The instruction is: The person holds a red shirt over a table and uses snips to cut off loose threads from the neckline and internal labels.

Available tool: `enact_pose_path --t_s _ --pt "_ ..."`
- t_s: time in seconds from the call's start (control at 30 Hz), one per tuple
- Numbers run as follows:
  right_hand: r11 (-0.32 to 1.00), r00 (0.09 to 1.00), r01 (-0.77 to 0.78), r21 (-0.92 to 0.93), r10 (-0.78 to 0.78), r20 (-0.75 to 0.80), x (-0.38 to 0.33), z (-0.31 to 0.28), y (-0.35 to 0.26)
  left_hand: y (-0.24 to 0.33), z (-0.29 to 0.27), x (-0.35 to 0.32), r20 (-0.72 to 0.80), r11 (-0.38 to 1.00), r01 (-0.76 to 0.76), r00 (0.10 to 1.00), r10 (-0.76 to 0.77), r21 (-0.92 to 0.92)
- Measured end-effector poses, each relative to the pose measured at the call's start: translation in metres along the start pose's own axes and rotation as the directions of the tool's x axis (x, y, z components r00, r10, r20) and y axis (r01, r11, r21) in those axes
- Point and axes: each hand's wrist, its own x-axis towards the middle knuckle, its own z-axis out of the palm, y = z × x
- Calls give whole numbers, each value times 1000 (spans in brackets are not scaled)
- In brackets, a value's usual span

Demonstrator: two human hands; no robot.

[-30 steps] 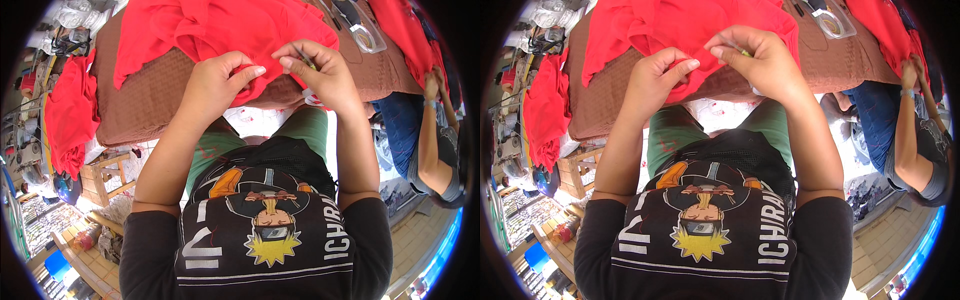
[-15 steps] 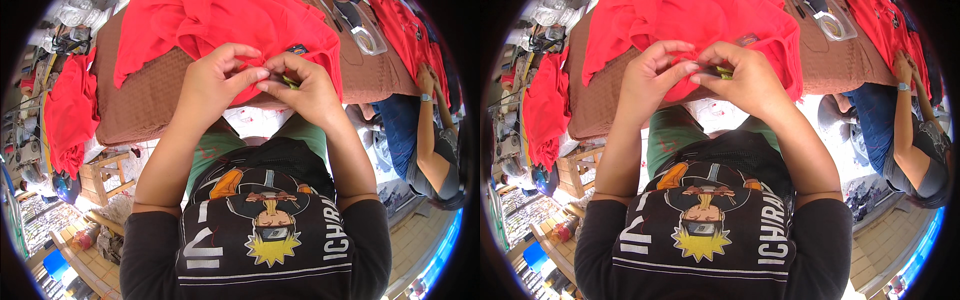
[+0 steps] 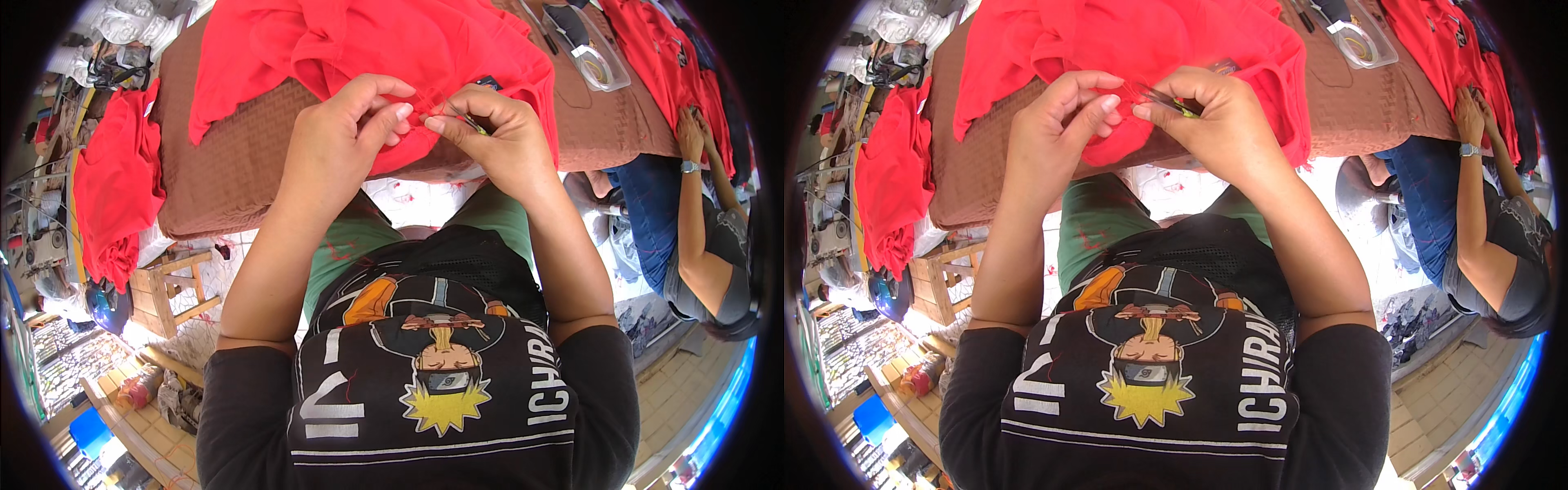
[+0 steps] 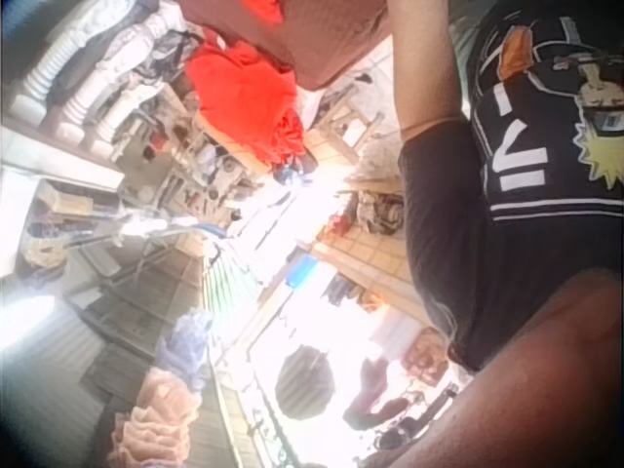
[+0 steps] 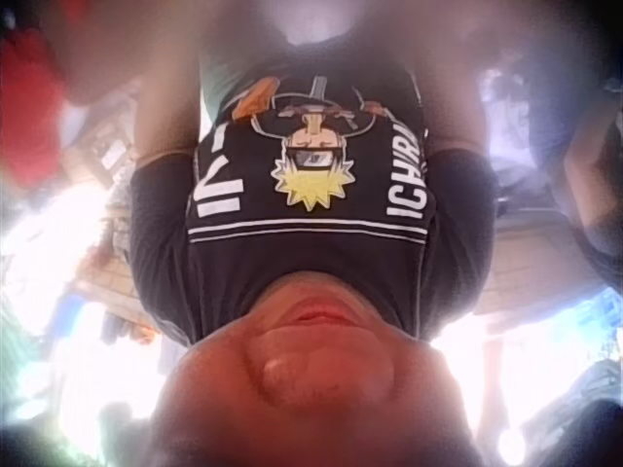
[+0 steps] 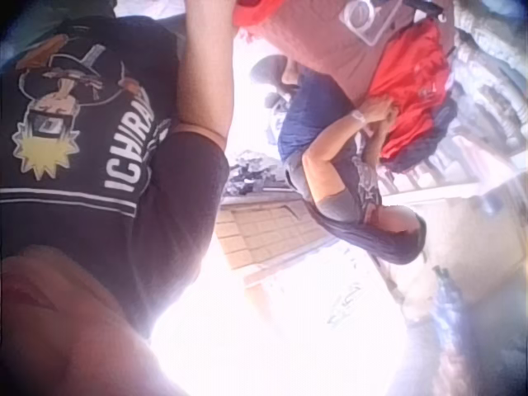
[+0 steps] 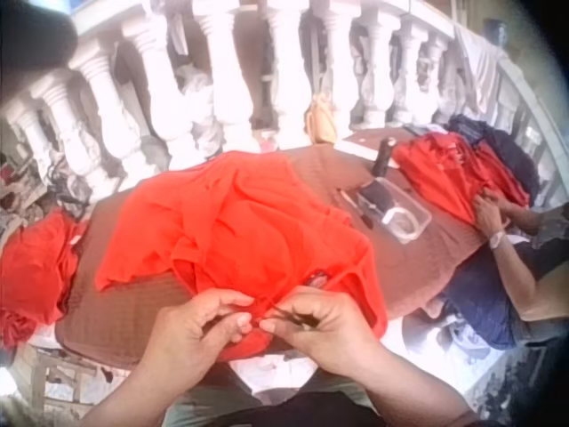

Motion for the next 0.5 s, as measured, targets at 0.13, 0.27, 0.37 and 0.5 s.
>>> enact_pose_path --t_s 0.13,0.27,0.37,0.5 --pt "999 999 47 9 -47 14 -1 1 2 4 -3 5 21 1000 -7 1000 7 -12" --pt "1000 997 23 -8 -22 80 -1 4 -5 8 2 9 54 987 7 999 1 -162" --pt "998 997 47 -43 -44 70 1 3 -7 1 8 16 38 947 -30 998 44 -319" --pt "998 998 60 16 -60 9 1 -1 -6 -4 10 18 -80 892 -75 996 44 -446"
